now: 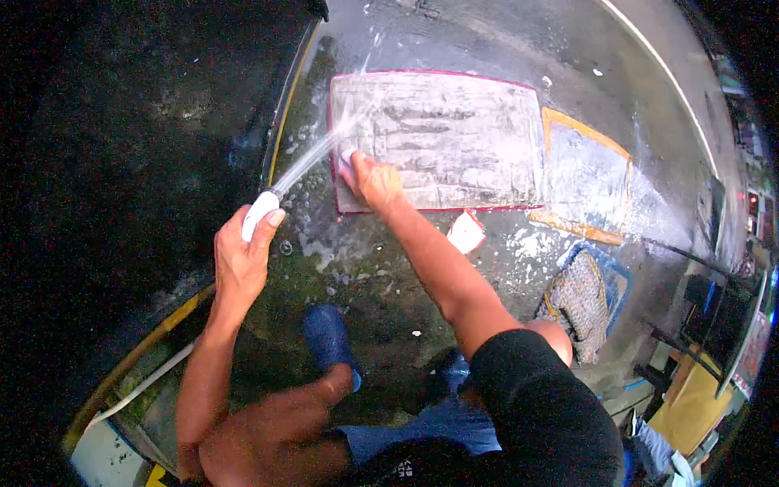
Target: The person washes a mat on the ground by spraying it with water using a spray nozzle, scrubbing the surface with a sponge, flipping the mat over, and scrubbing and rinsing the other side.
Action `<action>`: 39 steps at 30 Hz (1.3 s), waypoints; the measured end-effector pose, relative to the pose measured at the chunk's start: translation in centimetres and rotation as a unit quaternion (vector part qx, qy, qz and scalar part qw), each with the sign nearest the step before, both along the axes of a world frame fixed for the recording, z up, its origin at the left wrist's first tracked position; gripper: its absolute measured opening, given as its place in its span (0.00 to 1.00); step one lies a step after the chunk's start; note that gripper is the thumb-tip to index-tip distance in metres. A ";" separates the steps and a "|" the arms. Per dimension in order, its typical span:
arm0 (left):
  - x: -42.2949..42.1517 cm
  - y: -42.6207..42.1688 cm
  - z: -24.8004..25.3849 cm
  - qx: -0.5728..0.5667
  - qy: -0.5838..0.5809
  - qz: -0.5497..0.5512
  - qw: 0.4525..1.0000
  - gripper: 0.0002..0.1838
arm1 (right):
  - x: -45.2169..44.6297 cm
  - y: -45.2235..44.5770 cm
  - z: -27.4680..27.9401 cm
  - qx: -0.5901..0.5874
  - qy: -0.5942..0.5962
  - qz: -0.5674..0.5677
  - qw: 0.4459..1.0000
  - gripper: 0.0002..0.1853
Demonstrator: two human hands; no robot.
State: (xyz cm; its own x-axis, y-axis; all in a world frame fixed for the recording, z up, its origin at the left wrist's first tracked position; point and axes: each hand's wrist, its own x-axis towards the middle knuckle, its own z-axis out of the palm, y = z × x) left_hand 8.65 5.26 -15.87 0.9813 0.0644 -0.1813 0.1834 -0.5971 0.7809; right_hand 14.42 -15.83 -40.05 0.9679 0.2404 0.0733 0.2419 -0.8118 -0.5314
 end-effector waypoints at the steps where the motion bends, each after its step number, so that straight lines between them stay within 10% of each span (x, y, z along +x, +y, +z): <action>1: 0.2 -0.1 0.0 0.001 -0.002 -0.003 1.000 0.27 | -0.6 -0.1 -0.1 -0.011 0.022 0.001 1.000 0.18; 19: 3.7 2.3 0.2 -0.166 0.105 -0.032 0.980 0.20 | 1.9 1.0 1.3 -0.017 0.154 0.072 0.985 0.18; 26: 3.4 2.4 1.0 -0.189 0.083 0.002 0.978 0.22 | 14.6 -15.0 0.2 -0.011 0.086 -0.345 0.935 0.26; 28: 3.9 2.1 0.8 -0.162 0.094 0.005 0.982 0.23 | 13.6 -9.5 2.0 -0.014 0.125 -0.306 0.944 0.22; 31: 4.7 1.0 1.5 -0.133 0.096 0.013 0.986 0.23 | 8.0 -0.3 -4.8 -0.068 0.150 0.067 0.984 0.19; 34: 4.5 1.7 1.7 -0.110 0.096 0.038 0.989 0.23 | 12.4 -2.4 -2.4 -0.043 -0.055 0.132 0.989 0.22; 39: 4.2 1.2 1.6 -0.060 0.138 0.057 0.987 0.22 | 19.4 -1.5 -2.2 -0.069 0.002 -0.024 0.997 0.23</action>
State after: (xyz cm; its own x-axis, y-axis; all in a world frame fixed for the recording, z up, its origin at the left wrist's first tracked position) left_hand 12.83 6.44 -14.26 0.8811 0.1340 -0.4535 0.4599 -0.4661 0.7558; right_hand 33.85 -17.32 -42.22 0.9785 0.2023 0.0394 0.2002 -0.8878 -0.4144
